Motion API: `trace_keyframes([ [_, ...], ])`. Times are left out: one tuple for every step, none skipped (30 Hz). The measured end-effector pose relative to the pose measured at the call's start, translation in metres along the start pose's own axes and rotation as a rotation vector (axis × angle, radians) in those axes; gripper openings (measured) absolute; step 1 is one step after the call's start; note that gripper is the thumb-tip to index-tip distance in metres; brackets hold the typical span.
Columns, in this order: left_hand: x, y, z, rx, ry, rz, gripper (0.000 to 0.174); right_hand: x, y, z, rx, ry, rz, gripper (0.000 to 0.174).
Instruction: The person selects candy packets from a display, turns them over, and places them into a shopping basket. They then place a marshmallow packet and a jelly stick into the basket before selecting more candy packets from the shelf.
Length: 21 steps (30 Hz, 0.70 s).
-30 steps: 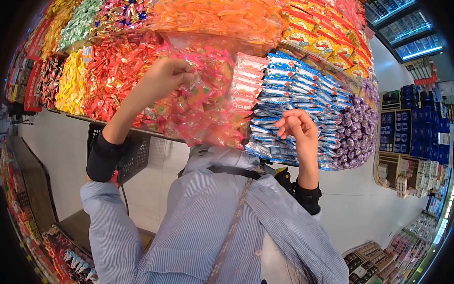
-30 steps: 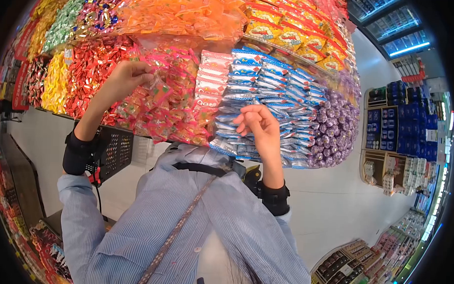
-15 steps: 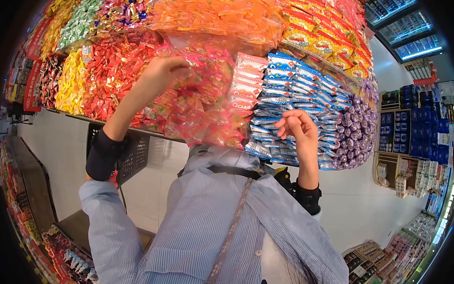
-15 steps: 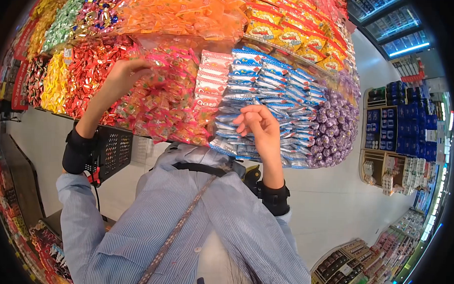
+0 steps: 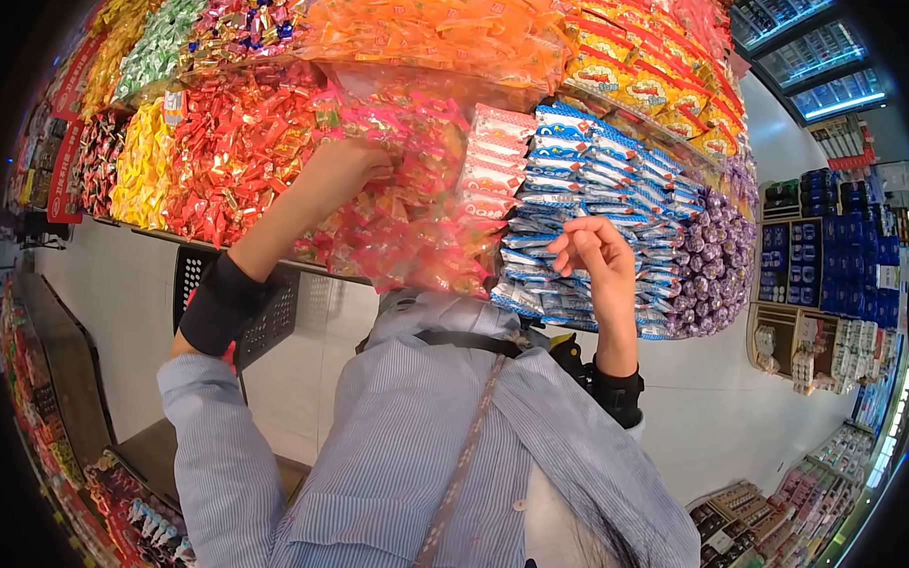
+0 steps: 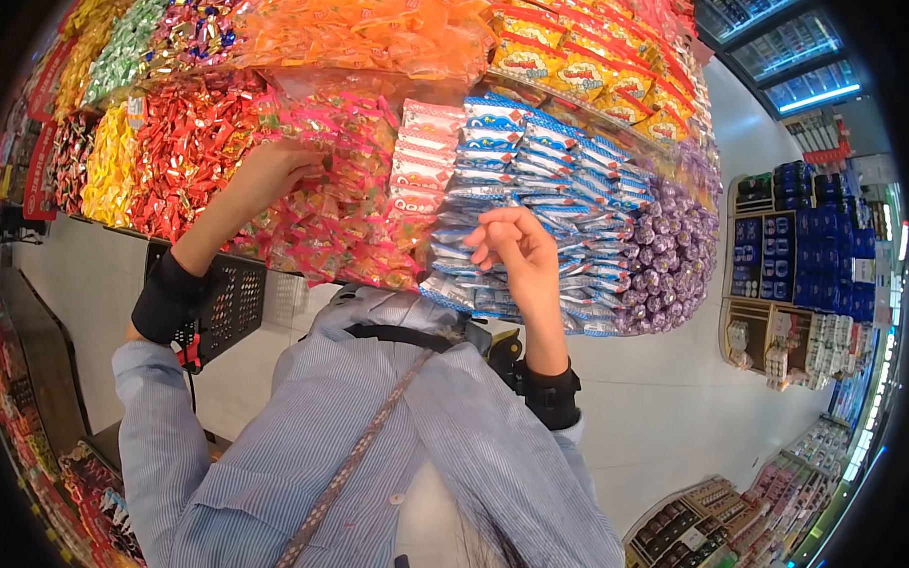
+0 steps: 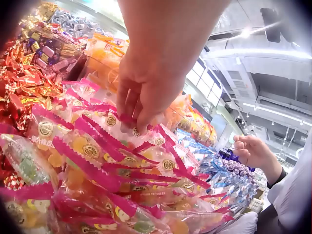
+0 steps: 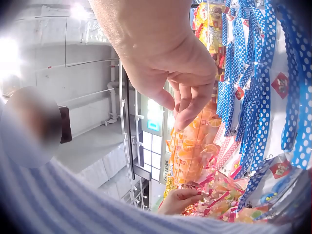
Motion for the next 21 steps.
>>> trace_keyframes([
  [0.001, 0.001, -0.002, 0.005, -0.021, -0.011, 0.016, 0.000, 0.001, 0.000, 0.003, 0.000, -0.001, 0.015],
  [0.005, 0.003, -0.004, 0.023, -0.083, -0.002, 0.015, 0.000, 0.001, 0.001, 0.006, -0.001, -0.001, 0.015],
  [0.008, 0.006, -0.006, 0.042, -0.145, 0.007, 0.015, 0.001, 0.002, 0.000, 0.008, -0.003, -0.002, 0.015],
  [0.012, 0.007, -0.008, 0.061, -0.207, 0.016, 0.015, 0.001, 0.002, 0.000, 0.009, -0.007, -0.002, 0.015],
  [0.012, 0.008, -0.009, 0.067, -0.225, 0.023, 0.014, 0.001, 0.002, 0.000, 0.010, -0.010, -0.002, 0.015],
  [0.011, 0.008, -0.011, 0.074, -0.244, 0.031, 0.014, 0.001, 0.002, 0.000, 0.009, -0.012, -0.001, 0.015],
  [0.012, 0.008, -0.012, 0.082, -0.262, 0.037, 0.013, 0.000, 0.001, 0.000, 0.008, -0.009, -0.003, 0.015],
  [0.012, 0.006, -0.013, 0.072, -0.257, 0.037, 0.013, 0.000, 0.001, 0.000, 0.007, -0.007, -0.006, 0.015],
  [0.014, 0.004, -0.013, 0.062, -0.254, 0.036, 0.013, -0.001, 0.001, 0.000, 0.005, -0.004, -0.010, 0.015],
  [0.017, 0.001, -0.014, 0.051, -0.250, 0.034, 0.013, -0.001, 0.000, -0.001, 0.000, -0.002, -0.007, 0.015],
  [0.022, -0.001, -0.015, 0.040, -0.255, 0.001, 0.013, -0.002, 0.000, 0.000, -0.004, 0.001, -0.003, 0.015],
  [0.030, -0.004, -0.017, 0.030, -0.260, -0.031, 0.013, -0.002, 0.000, 0.000, -0.008, 0.004, 0.001, 0.016],
  [0.032, -0.005, -0.018, 0.020, -0.264, -0.063, 0.013, -0.002, 0.000, 0.000, -0.005, 0.007, -0.007, 0.016],
  [0.031, -0.006, -0.019, 0.001, -0.254, -0.061, 0.014, -0.002, 0.001, 0.001, -0.002, 0.010, -0.013, 0.016],
  [0.030, -0.006, -0.020, -0.016, -0.243, -0.058, 0.015, -0.003, 0.001, 0.001, 0.000, 0.013, -0.020, 0.016],
  [0.026, -0.003, -0.022, -0.033, -0.231, -0.055, 0.015, -0.004, 0.000, 0.001, -0.004, 0.015, -0.019, 0.016],
  [0.011, 0.003, -0.028, 0.018, -0.111, -0.042, 0.016, -0.005, 0.000, 0.001, -0.006, 0.016, -0.018, 0.016],
  [-0.006, 0.008, -0.033, 0.066, 0.008, -0.030, 0.016, -0.005, 0.000, 0.002, -0.007, 0.015, -0.018, 0.016],
  [-0.026, 0.014, -0.038, 0.112, 0.126, -0.018, 0.016, -0.005, 0.001, 0.002, -0.006, 0.019, -0.020, 0.016],
  [-0.034, 0.015, -0.045, 0.083, 0.122, -0.002, 0.016, -0.006, 0.001, 0.002, -0.006, 0.021, -0.021, 0.015],
  [-0.041, 0.016, -0.053, 0.055, 0.120, 0.015, 0.016, -0.006, 0.002, 0.003, -0.007, 0.023, -0.022, 0.015],
])
Point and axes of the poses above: each hand's wrist, its own z-axis away from the middle knuckle, its own x-axis out of the palm, y = z × x, the point moved 9 cm from there along -z, towards the middle knuckle, and after that the axes turned 14 degrees about -z, right-handed, at the moved point
